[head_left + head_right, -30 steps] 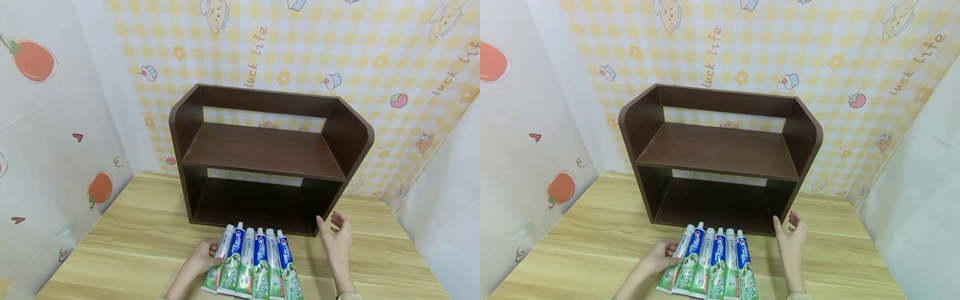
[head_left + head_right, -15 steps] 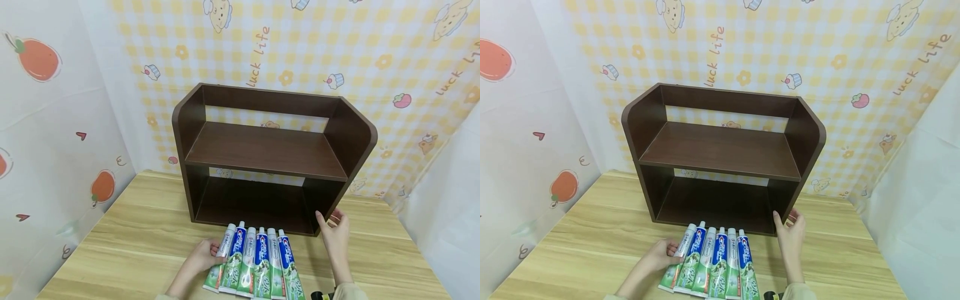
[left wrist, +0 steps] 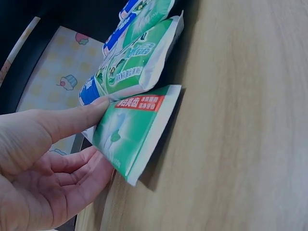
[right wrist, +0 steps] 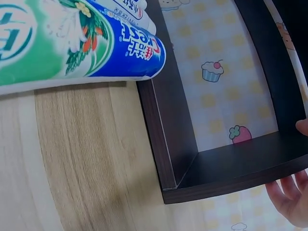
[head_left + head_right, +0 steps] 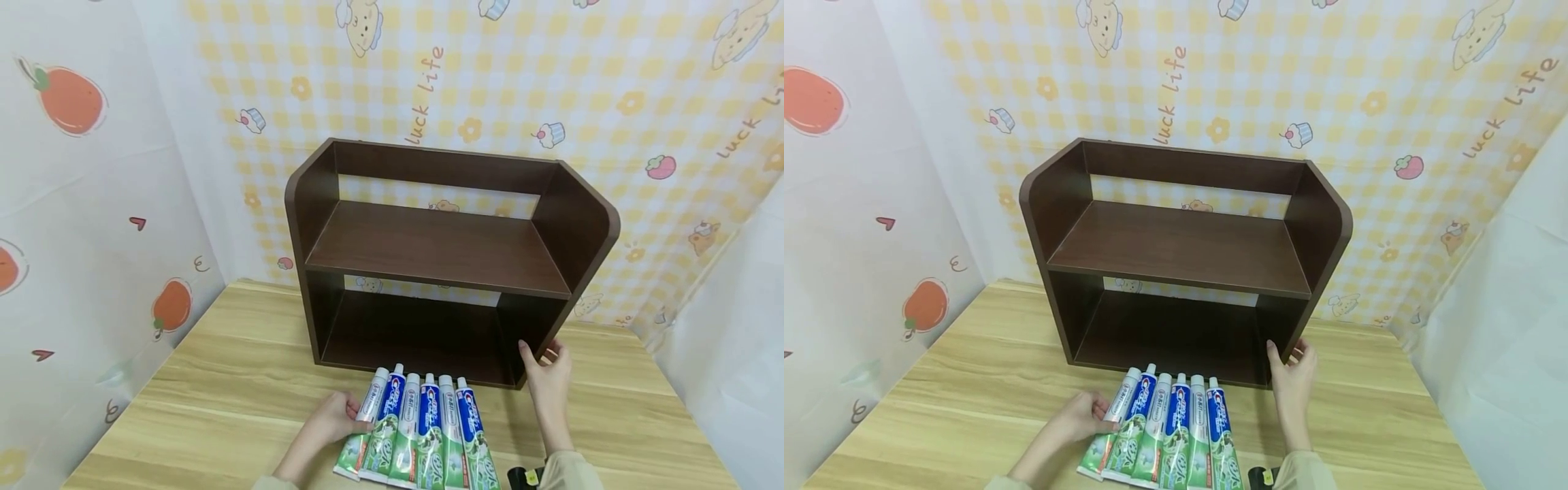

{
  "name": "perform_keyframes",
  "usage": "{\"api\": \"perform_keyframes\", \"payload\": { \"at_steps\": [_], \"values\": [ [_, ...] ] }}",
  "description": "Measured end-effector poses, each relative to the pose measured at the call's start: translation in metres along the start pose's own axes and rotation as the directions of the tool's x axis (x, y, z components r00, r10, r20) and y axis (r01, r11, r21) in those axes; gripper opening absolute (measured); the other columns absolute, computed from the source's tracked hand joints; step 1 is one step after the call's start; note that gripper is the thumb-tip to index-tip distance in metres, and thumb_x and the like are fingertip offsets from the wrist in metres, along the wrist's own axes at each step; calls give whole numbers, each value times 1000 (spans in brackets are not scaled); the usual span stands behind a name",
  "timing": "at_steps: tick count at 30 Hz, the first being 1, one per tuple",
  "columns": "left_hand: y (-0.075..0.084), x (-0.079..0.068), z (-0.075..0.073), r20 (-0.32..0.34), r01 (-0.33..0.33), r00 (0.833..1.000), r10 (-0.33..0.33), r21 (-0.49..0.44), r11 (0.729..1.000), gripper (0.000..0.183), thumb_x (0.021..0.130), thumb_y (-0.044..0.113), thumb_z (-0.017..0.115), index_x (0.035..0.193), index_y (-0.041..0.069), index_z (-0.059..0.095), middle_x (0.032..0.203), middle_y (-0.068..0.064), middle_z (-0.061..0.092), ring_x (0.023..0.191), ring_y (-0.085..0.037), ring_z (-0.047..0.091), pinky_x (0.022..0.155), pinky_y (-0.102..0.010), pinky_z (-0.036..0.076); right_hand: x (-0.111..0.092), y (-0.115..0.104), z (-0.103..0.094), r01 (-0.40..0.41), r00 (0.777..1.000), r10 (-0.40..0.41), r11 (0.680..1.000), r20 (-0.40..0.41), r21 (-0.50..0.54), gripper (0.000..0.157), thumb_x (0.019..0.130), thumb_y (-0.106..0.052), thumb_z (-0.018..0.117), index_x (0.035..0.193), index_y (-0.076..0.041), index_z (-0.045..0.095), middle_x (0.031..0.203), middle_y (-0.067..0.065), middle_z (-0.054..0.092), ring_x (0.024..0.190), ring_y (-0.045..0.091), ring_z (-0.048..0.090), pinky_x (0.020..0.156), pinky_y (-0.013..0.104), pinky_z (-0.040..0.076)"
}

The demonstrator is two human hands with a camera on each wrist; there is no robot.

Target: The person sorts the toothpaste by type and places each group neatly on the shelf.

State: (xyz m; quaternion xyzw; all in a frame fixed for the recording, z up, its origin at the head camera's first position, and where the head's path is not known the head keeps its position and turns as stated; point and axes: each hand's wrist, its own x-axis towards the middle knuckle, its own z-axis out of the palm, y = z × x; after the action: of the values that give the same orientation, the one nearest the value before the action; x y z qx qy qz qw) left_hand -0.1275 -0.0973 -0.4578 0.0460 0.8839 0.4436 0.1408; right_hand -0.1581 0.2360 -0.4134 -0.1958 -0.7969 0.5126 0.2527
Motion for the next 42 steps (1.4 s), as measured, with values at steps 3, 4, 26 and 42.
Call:
{"api": "perform_keyframes", "payload": {
  "at_steps": [3,4,26,42],
  "values": [
    [0,0,-1,11,-1,1000,1,12,1000,30,66,15,78,82,-3,61,70,-4,58,63,-13,52,57,-23,47,2,1,0,20,1000,-20,1000,-10,-6,58,83,-21,65,125,8,39,121,26,46,103,37,50,65,-1,30],
    [0,0,-1,14,2,1000,-2,16,1000,30,66,16,78,81,-3,60,69,-4,57,62,-13,51,56,-23,46,3,2,0,28,1000,-28,1000,-11,-8,57,82,-20,66,125,8,39,120,26,46,104,38,50,64,-2,30],
    [0,4,-4,99,54,994,-54,-2,999,25,69,17,77,68,1,58,63,-4,58,50,-10,54,48,-22,51,12,21,2,185,975,-193,979,-108,-80,29,85,-15,62,108,1,55,105,24,61,83,36,61,53,0,35],
    [-12,6,-3,163,51,986,-35,-93,994,23,74,15,73,75,-2,58,64,-6,60,50,-9,56,49,-24,53,16,26,5,283,947,-294,954,-126,-98,20,82,-9,64,96,2,55,91,22,62,63,-13,44,54,-1,36]
  ]
}}
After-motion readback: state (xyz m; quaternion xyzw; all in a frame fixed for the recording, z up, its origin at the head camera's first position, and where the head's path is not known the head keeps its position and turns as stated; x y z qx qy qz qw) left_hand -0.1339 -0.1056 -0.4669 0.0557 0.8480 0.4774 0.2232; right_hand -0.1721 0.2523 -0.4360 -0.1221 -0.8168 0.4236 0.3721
